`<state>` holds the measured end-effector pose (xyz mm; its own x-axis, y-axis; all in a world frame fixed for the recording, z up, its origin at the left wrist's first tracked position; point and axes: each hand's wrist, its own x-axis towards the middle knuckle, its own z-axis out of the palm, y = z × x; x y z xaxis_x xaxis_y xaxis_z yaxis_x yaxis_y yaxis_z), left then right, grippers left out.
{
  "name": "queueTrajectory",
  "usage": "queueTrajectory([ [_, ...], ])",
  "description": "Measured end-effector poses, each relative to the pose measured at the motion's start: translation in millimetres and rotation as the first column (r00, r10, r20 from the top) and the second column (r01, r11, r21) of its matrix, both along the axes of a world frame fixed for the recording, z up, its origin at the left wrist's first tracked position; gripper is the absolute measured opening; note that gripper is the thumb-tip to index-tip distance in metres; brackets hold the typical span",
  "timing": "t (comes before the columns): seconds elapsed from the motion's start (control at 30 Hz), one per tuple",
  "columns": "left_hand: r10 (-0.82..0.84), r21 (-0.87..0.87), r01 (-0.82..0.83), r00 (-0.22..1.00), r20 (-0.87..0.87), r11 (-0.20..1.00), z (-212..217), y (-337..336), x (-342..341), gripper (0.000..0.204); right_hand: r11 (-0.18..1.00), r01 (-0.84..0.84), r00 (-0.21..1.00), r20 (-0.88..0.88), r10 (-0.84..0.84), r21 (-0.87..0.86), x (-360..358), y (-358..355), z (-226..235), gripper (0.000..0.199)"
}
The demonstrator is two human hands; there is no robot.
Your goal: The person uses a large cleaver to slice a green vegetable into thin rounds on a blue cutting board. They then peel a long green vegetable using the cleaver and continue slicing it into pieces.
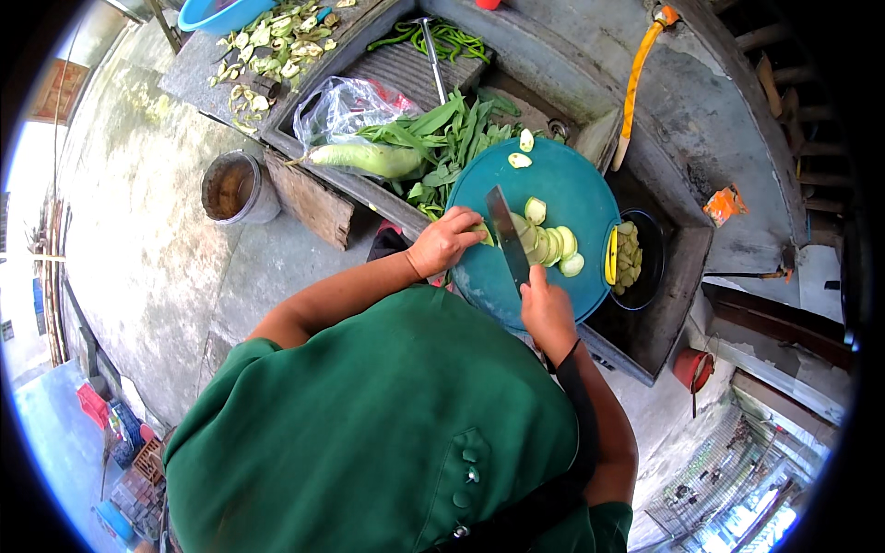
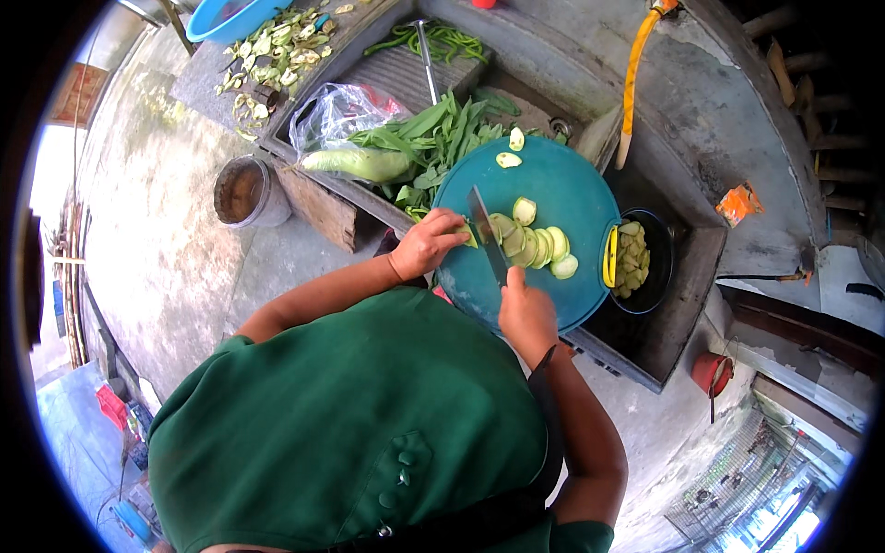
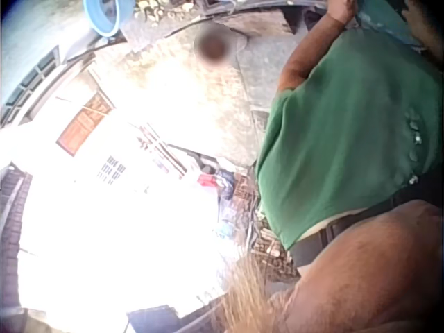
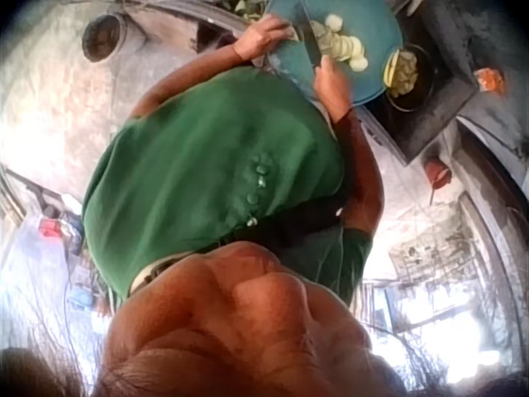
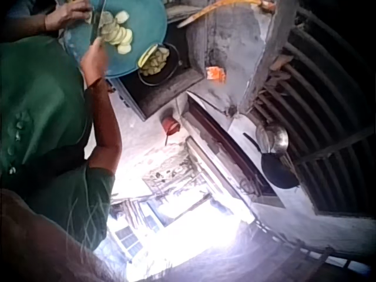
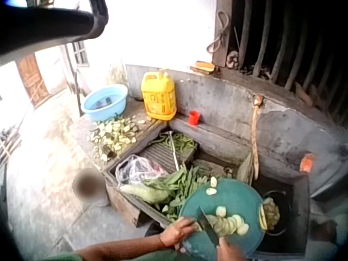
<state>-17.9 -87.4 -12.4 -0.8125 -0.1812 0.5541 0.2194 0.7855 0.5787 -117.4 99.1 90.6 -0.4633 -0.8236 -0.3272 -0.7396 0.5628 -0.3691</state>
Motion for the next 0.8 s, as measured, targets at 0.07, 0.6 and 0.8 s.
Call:
queueTrajectory([
  [0.07, 0.006, -0.013, -0.006, 1.0, 0.016, 1.0, 1.8, 1.3, 0.2, 0.029, 0.999, -0.026, 1.0, -0.007, 0.027, 0.034, 2.7, 2.3, 4.3, 0.021],
  [0.6, -0.058, 0.036, 0.057, 0.998, 0.01, 0.998, 0.7, -3.6, 0.8, 0.024, 1.0, -0.015, 0.999, -0.043, 0.015, 0.007, 8.1, -24.5, -50.6, 0.019],
  [0.8, 0.013, 0.106, -0.013, 1.0, -0.002, 0.994, -12.8, -3.8, 2.1, 0.022, 0.998, 0.041, 0.999, 0.009, -0.041, -0.054, 2.0, -2.1, -21.4, 0.019],
])
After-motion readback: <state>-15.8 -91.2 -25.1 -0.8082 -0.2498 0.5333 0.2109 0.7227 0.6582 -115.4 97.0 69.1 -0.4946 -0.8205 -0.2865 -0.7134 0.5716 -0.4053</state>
